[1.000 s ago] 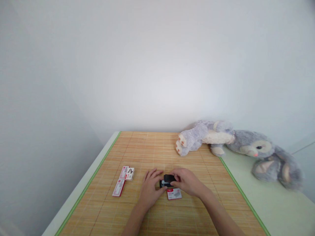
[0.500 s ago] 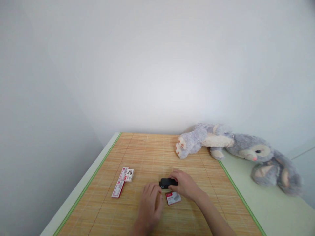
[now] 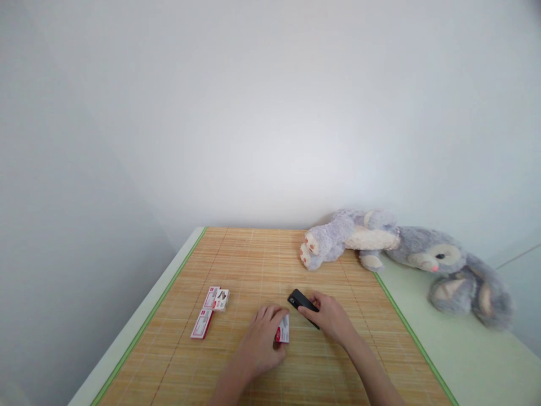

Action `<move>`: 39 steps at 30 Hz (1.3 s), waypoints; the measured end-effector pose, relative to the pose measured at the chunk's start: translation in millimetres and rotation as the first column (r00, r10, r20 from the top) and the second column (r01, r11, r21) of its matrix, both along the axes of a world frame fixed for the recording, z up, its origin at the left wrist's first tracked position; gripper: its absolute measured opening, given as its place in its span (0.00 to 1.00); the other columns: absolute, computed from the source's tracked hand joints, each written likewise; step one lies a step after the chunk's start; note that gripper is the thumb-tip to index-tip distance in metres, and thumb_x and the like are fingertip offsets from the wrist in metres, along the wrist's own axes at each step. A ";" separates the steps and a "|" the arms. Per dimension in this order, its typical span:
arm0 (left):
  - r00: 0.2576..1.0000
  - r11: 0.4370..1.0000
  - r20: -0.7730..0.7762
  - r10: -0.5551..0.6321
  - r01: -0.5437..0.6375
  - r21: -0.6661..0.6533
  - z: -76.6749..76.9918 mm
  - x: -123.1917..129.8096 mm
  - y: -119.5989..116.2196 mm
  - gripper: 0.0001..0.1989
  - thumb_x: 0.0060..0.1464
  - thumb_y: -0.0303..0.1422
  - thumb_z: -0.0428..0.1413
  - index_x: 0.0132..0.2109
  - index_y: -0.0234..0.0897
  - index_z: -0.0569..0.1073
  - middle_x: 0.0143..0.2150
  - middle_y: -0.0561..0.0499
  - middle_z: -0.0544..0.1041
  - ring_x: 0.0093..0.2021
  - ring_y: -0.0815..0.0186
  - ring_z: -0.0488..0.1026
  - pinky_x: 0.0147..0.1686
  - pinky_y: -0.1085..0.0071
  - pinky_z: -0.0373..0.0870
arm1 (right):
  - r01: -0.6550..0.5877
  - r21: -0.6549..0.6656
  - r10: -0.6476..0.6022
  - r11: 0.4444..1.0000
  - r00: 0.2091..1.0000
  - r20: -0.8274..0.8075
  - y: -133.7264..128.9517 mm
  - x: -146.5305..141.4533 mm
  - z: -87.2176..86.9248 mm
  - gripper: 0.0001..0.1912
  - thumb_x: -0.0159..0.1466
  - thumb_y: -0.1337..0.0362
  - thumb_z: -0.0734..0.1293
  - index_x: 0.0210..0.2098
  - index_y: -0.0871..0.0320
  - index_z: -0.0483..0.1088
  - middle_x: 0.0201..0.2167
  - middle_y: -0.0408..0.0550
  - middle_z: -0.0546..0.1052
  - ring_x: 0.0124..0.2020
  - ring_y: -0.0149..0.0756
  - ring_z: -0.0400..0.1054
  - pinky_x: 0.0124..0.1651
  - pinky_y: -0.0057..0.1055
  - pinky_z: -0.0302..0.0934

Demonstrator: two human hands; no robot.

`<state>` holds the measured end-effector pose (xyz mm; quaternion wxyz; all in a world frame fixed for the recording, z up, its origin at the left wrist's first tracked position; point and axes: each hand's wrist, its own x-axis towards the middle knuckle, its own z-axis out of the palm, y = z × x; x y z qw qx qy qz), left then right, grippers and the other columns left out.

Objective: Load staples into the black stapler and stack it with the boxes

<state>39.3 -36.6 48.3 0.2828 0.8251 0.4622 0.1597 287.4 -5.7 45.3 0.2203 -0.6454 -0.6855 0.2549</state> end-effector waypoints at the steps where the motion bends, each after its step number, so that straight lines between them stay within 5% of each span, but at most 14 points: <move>1: 1.000 1.000 0.006 0.017 -0.017 -0.007 -1.8 -2.9 2.2 0.38 0.45 0.30 0.59 0.66 0.47 0.66 0.63 0.47 0.68 0.64 0.52 0.62 0.66 0.56 0.58 | 0.027 -0.017 -0.027 1.000 0.999 -0.038 -4.3 0.9 -3.7 0.17 0.62 0.47 0.70 0.32 0.56 0.75 0.25 0.43 0.75 0.28 0.36 0.67 0.31 0.30 0.51; 9: 0.997 0.999 0.066 0.033 -0.031 -0.038 -4.3 4.9 6.4 0.35 0.41 0.40 0.70 0.58 0.49 0.72 0.58 0.49 0.71 0.60 0.51 0.65 0.60 0.56 0.61 | 0.032 -0.121 -0.075 0.992 0.926 -0.370 -37.5 -14.8 -36.3 0.22 0.65 0.43 0.67 0.35 0.57 0.74 0.23 0.39 0.69 0.27 0.34 0.62 0.31 0.29 0.53; 16: 0.997 0.999 0.064 0.032 -0.031 -0.012 -12.0 14.5 5.9 0.37 0.39 0.42 0.72 0.57 0.48 0.73 0.57 0.49 0.72 0.58 0.50 0.65 0.59 0.56 0.61 | 0.065 -0.126 -0.126 0.990 0.819 -0.559 -54.3 -25.3 -42.8 0.24 0.67 0.42 0.65 0.41 0.58 0.75 0.26 0.41 0.70 0.28 0.34 0.63 0.32 0.29 0.57; 28: 0.992 1.000 0.125 -0.002 -0.002 0.031 -18.1 32.8 4.5 0.38 0.38 0.42 0.74 0.58 0.49 0.72 0.56 0.50 0.73 0.57 0.52 0.66 0.59 0.56 0.61 | 0.153 -0.155 -0.214 0.976 0.802 -0.558 -62.2 -15.3 -34.5 0.31 0.64 0.35 0.65 0.44 0.59 0.77 0.24 0.43 0.73 0.24 0.36 0.64 0.28 0.30 0.58; 39: 0.990 0.998 0.139 -0.012 0.003 0.070 -26.8 66.9 5.5 0.37 0.39 0.42 0.74 0.57 0.49 0.72 0.55 0.51 0.73 0.57 0.53 0.66 0.59 0.55 0.61 | 0.200 -0.106 -0.226 0.974 0.827 -0.515 -65.8 17.1 -33.0 0.28 0.65 0.38 0.65 0.43 0.59 0.77 0.26 0.45 0.75 0.29 0.39 0.68 0.33 0.33 0.61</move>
